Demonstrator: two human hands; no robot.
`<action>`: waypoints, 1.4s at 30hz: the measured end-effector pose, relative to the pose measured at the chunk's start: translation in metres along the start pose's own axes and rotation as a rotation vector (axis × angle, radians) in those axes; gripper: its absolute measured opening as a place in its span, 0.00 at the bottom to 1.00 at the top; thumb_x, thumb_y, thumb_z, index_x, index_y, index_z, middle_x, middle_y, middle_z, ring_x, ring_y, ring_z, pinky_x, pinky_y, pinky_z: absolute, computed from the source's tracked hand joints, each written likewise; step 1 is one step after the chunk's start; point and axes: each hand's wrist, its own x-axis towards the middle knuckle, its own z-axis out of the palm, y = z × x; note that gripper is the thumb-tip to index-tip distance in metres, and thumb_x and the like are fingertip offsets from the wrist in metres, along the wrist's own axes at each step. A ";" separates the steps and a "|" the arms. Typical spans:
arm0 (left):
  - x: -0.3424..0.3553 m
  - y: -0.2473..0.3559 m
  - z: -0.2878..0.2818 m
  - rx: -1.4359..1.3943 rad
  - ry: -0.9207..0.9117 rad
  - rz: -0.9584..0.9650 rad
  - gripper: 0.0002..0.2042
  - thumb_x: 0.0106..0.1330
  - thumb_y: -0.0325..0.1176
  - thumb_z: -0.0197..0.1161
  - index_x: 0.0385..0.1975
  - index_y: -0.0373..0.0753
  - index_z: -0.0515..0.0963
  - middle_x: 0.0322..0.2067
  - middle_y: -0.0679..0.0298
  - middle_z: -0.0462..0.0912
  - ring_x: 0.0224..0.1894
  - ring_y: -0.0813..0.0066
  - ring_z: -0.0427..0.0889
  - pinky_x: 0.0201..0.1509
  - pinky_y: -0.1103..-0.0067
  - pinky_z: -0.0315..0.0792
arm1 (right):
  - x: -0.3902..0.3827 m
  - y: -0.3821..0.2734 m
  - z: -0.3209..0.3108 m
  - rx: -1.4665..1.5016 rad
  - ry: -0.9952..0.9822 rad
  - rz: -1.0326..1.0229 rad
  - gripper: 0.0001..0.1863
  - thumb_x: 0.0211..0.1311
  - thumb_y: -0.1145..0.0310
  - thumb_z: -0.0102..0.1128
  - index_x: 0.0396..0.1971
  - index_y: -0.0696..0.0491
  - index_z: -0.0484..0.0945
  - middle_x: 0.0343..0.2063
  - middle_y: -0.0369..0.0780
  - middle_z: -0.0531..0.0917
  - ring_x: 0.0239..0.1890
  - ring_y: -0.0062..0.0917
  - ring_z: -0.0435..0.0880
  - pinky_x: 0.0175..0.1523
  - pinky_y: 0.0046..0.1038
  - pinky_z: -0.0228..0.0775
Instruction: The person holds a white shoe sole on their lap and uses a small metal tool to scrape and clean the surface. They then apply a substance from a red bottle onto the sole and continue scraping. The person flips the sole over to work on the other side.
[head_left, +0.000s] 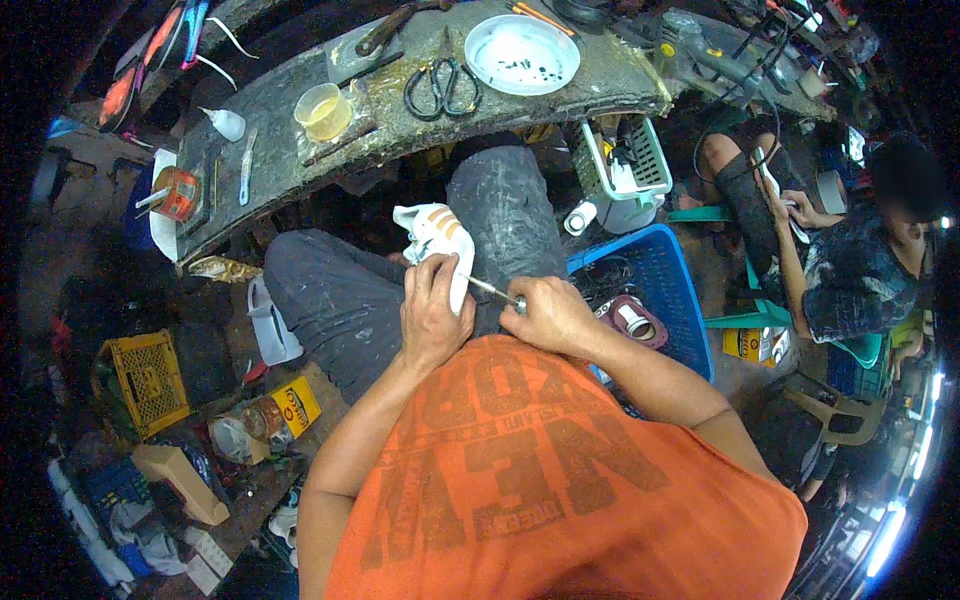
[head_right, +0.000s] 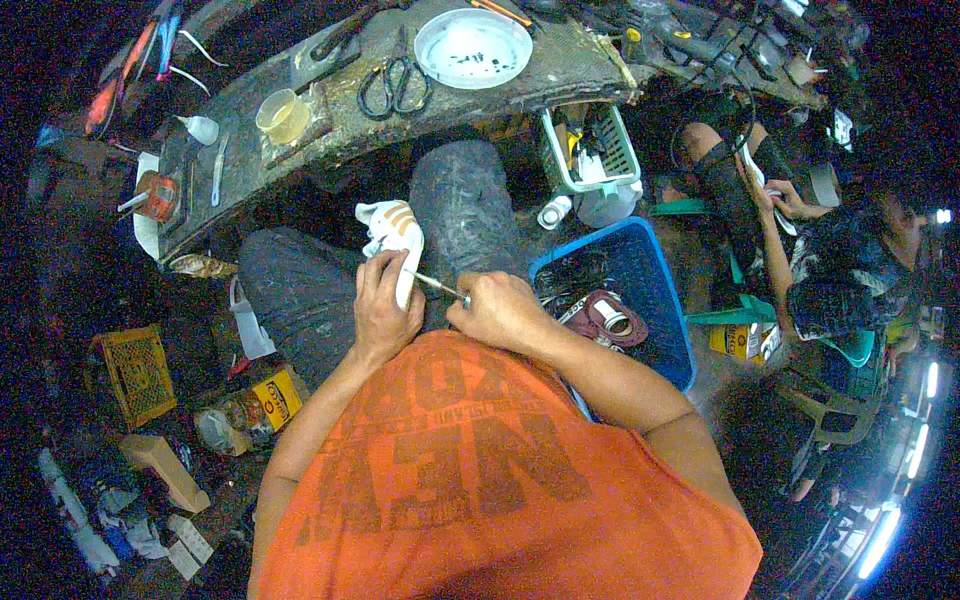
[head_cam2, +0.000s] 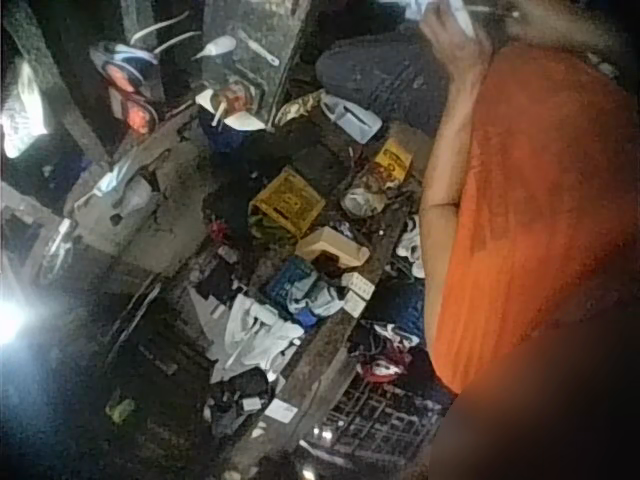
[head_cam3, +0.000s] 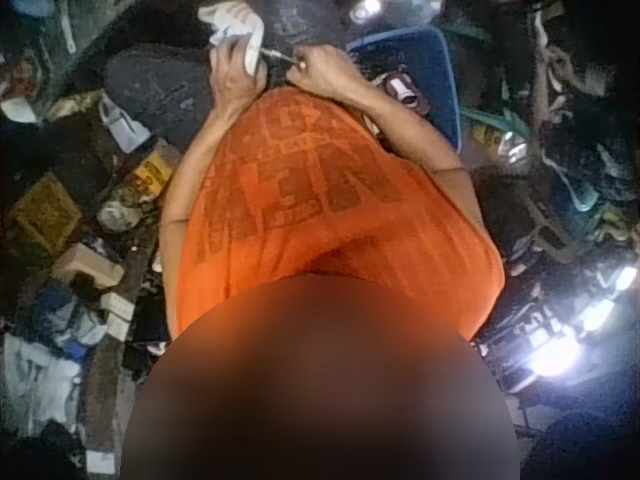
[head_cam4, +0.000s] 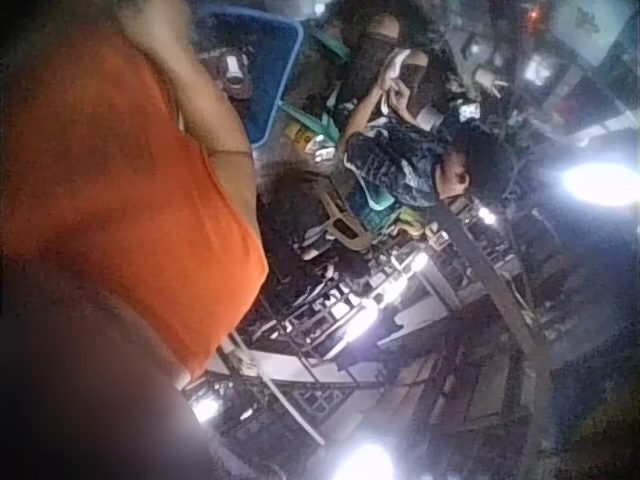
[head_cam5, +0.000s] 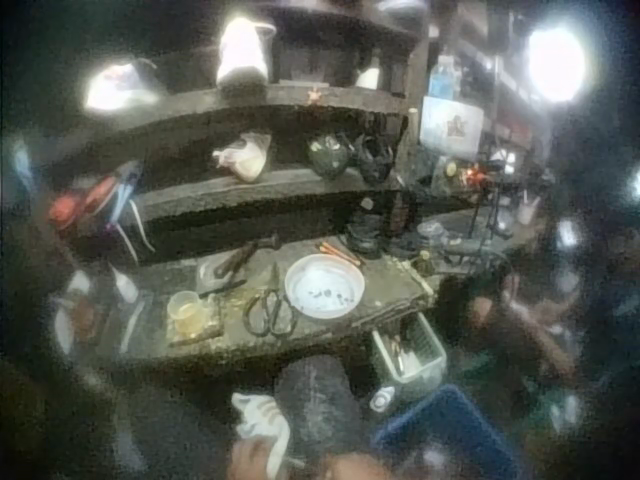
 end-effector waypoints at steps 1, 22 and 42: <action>0.000 0.000 0.000 0.000 0.004 0.002 0.27 0.56 0.24 0.70 0.59 0.34 0.77 0.56 0.52 0.77 0.55 0.48 0.78 0.57 0.60 0.78 | 0.001 0.001 0.000 -0.005 -0.007 0.012 0.19 0.57 0.60 0.64 0.40 0.62 0.87 0.31 0.59 0.87 0.38 0.55 0.89 0.50 0.50 0.81; 0.023 -0.001 0.013 -0.072 0.068 0.134 0.42 0.46 0.27 0.79 0.67 0.34 0.71 0.58 0.51 0.76 0.60 0.45 0.75 0.66 0.57 0.72 | 0.008 0.031 -0.011 0.343 0.133 0.036 0.11 0.60 0.66 0.64 0.32 0.60 0.83 0.23 0.45 0.85 0.24 0.30 0.86 0.34 0.36 0.78; 0.030 -0.004 0.028 0.125 0.051 0.177 0.27 0.53 0.33 0.77 0.57 0.44 0.83 0.50 0.64 0.81 0.46 0.57 0.79 0.48 0.65 0.79 | 0.008 0.024 -0.018 0.207 -0.044 0.145 0.22 0.56 0.55 0.63 0.37 0.61 0.87 0.34 0.61 0.87 0.42 0.57 0.88 0.54 0.51 0.80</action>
